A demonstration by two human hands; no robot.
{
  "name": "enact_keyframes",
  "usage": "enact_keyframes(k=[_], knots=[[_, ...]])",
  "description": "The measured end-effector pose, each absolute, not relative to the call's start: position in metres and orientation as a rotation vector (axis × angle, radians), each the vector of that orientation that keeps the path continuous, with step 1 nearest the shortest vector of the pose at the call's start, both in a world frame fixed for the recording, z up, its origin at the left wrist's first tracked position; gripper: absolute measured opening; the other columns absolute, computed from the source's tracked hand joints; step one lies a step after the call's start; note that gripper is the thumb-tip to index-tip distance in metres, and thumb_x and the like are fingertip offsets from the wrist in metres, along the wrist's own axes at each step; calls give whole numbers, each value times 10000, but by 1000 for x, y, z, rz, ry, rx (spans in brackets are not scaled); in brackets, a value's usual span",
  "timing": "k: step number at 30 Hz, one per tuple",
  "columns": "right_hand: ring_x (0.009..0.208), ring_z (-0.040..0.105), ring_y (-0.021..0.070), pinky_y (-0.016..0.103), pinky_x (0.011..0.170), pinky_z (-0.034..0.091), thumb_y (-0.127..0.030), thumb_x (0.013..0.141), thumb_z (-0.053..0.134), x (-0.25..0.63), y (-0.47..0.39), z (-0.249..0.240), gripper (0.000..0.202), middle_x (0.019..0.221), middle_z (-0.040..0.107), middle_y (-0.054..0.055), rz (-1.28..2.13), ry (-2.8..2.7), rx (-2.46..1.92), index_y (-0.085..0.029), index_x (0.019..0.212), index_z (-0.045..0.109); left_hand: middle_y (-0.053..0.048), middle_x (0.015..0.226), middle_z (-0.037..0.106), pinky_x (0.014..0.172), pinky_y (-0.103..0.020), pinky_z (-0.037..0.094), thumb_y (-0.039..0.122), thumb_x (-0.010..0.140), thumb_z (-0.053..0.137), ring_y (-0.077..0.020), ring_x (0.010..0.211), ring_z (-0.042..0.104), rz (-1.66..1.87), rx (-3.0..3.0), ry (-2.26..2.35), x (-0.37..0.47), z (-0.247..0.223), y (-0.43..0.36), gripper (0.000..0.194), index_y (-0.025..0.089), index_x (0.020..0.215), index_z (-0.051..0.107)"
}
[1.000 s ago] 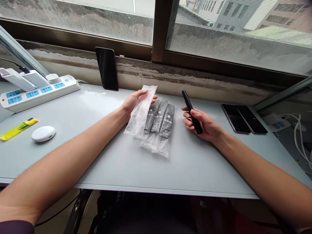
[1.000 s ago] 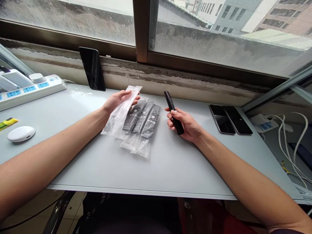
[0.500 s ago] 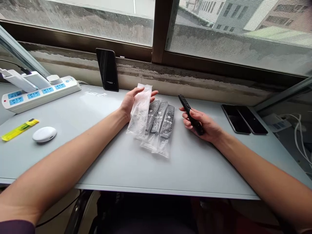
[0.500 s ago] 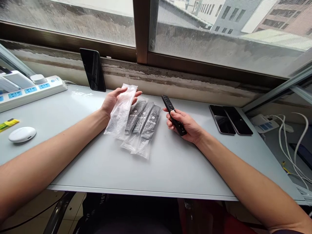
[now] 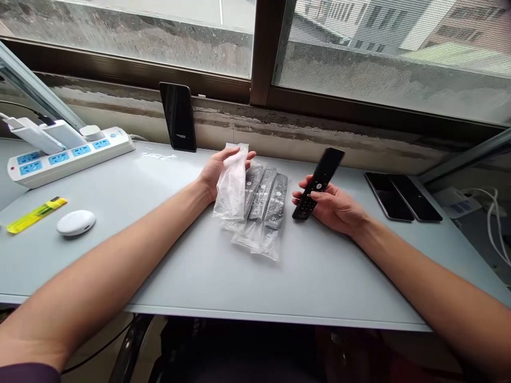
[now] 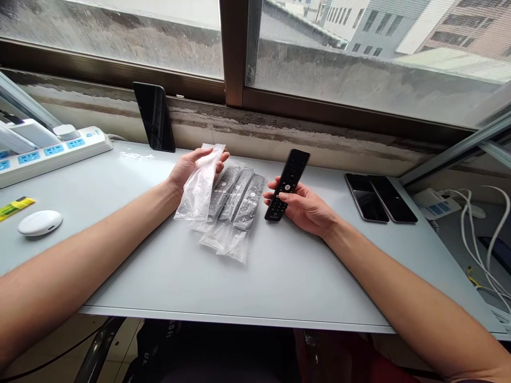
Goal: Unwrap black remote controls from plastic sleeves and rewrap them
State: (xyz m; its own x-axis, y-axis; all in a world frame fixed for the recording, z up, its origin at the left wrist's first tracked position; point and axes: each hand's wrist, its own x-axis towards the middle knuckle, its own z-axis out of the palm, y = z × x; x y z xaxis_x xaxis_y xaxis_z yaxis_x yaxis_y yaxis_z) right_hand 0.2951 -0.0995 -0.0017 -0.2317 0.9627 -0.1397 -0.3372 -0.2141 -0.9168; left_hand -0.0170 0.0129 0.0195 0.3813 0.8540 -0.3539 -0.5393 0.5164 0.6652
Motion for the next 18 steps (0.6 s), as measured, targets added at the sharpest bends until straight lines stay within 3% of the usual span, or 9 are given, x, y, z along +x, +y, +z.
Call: enact_keyframes(k=[4,8,10,12,15,18], knots=[[1188,824,257,543,1202,605,-210,803,1004,296,-98,-4,393,1217,863,-55,1636,-940,-903,-378,1118,841,-84,1004,865,528,-212,598,314,959,785,-139,610,751,984,520,702,-16,18,13,388,157,1314,759],[938,826,209,378,917,684,-390,919,963,295,-99,3,427,1099,864,24,1716,-1018,-1007,-302,1314,826,-90,1018,858,572,-232,622,345,947,779,-146,625,754,1017,537,689,-16,18,13,430,161,1334,744],[803,783,177,302,758,648,-482,979,912,294,-100,6,446,1035,853,52,1741,-1096,-1053,-240,1342,815,-93,1044,858,581,-238,627,351,950,768,-148,637,757,1021,535,685,-16,18,13,436,162,1342,736],[729,738,159,281,699,615,-519,1019,865,293,-101,8,434,1006,842,56,1730,-1156,-1038,-225,1334,807,-92,1062,857,589,-238,629,342,946,760,-148,651,759,1028,531,682,-15,18,12,449,161,1356,726],[788,755,160,275,743,618,-463,1019,874,292,-102,10,473,1136,845,54,1731,-1235,-965,-267,1438,775,-82,1123,862,656,-248,660,272,909,754,-165,733,795,1058,546,696,-14,19,10,527,171,1424,706],[928,810,174,276,834,641,-373,975,922,292,-102,11,689,1331,831,62,1758,-1304,-937,-330,1616,671,-68,1170,871,683,-242,667,174,859,731,-186,834,828,1055,542,730,-14,20,8,627,194,1485,695]])
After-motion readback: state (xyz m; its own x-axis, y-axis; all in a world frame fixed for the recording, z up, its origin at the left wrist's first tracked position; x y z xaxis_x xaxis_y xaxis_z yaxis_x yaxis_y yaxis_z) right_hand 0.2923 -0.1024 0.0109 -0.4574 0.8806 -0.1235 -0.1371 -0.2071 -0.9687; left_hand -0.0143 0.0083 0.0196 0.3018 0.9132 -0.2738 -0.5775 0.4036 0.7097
